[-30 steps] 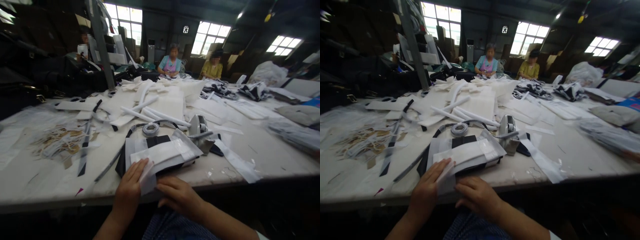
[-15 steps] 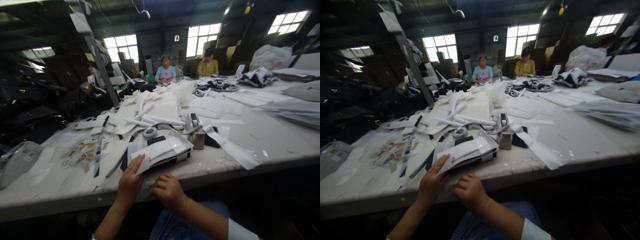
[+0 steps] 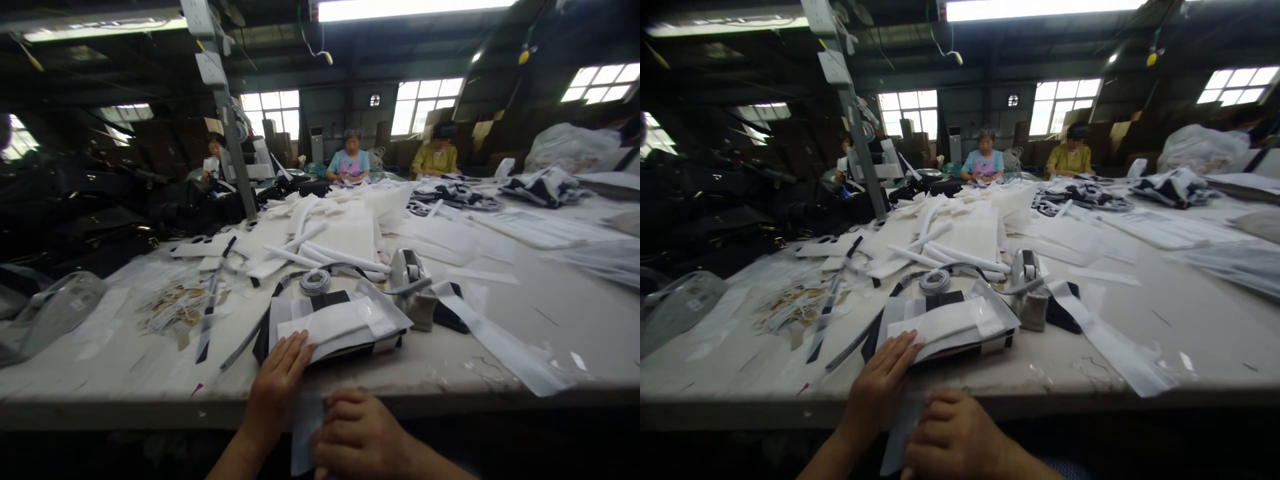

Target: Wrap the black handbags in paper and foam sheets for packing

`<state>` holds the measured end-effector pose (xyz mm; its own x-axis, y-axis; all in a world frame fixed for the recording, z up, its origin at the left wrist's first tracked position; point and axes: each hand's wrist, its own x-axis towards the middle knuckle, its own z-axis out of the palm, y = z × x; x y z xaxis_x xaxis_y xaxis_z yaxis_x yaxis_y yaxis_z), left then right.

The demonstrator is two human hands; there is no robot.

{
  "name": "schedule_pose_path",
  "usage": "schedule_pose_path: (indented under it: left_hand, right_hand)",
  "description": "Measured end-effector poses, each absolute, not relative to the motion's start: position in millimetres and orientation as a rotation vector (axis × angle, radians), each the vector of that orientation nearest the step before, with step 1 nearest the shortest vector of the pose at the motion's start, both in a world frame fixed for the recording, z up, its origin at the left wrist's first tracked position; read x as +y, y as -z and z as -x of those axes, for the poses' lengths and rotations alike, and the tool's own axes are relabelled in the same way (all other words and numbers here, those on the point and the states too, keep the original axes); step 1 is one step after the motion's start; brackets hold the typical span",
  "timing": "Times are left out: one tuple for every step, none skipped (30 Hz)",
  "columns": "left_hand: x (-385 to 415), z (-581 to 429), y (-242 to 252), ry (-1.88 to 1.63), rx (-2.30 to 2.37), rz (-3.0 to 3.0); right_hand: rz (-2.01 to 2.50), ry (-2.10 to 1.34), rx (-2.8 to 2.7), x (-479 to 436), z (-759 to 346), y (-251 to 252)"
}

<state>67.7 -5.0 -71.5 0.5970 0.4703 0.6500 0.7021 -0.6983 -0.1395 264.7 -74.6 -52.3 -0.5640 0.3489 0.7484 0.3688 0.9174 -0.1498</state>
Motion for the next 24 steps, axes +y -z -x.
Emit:
schedule_pose_path:
  left_hand:
    - [-5,-68,72,0.846,-0.932,2.436]
    - [-4,-68,73,0.859,-0.917,2.425]
    - [-4,-68,74,0.87,-0.905,2.41]
    - [-3,-68,75,0.879,-0.889,2.397]
    - [-3,-69,76,0.894,-0.878,2.384]
    - [-3,-69,78,0.925,-0.882,2.368]
    - [-2,-70,79,0.974,-0.898,2.347]
    - [-2,-72,82,1.013,-0.91,2.339]
    - [-1,-73,84,1.056,-0.916,2.327]
    - [0,-75,87,1.101,-0.914,2.31]
    - [1,-76,89,1.139,-0.906,2.289]
    - [3,-78,91,1.172,-0.883,2.269]
    - [5,-78,93,1.199,-0.858,2.249]
    - [7,-78,94,1.234,-0.836,2.218]
    - [8,-78,94,1.271,-0.811,2.178]
    - [10,-76,94,1.252,-0.784,2.171]
    - [10,-75,93,1.202,-0.76,2.18]
    - [11,-72,92,1.138,-0.741,2.198]
    - [11,-70,90,1.068,-0.725,2.222]
    - [12,-67,89,1.003,-0.713,2.25]
    - [12,-65,88,0.949,-0.708,2.276]
    - [12,-64,87,0.924,-0.709,2.286]
    - [12,-63,87,0.923,-0.709,2.282]
    - [12,-63,87,0.912,-0.709,2.287]
  right_hand:
    - [0.54,-0.025,-2.209,-63,-271,39]
    - [0.596,-0.07,-2.188,-48,-277,26]
    - [0.679,-0.087,-2.151,-30,-282,15]
    - [0.777,-0.086,-2.128,-9,-286,6]
    - [0.888,-0.099,-2.156,13,-288,-1]
    - [1.023,-0.123,-2.218,36,-288,-5]
    - [1.17,-0.163,-2.314,57,-286,-8]
    - [1.283,-0.207,-2.412,78,-283,-9]
    - [1.361,-0.253,-2.508,95,-279,-10]
    - [1.397,-0.3,-2.599,110,-274,-10]
    - [1.396,-0.343,-2.676,123,-268,-10]
    - [1.38,-0.381,-2.74,132,-263,-11]
    - [1.372,-0.418,-2.799,139,-259,-12]
    - [1.368,-0.451,-2.848,144,-254,-14]
    - [1.366,-0.479,-2.884,148,-251,-15]
    - [1.363,-0.503,-2.91,151,-248,-17]
    - [1.36,-0.528,-2.927,154,-245,-18]
    - [1.356,-0.553,-2.94,157,-243,-19]
    - [1.352,-0.579,-2.949,159,-241,-20]
    - [1.347,-0.607,-2.955,163,-238,-19]
    - [1.341,-0.636,-2.958,166,-235,-18]
    - [1.335,-0.664,-2.959,169,-231,-17]
    - [1.331,-0.69,-2.956,171,-228,-15]
    - [1.33,-0.713,-2.951,174,-224,-13]
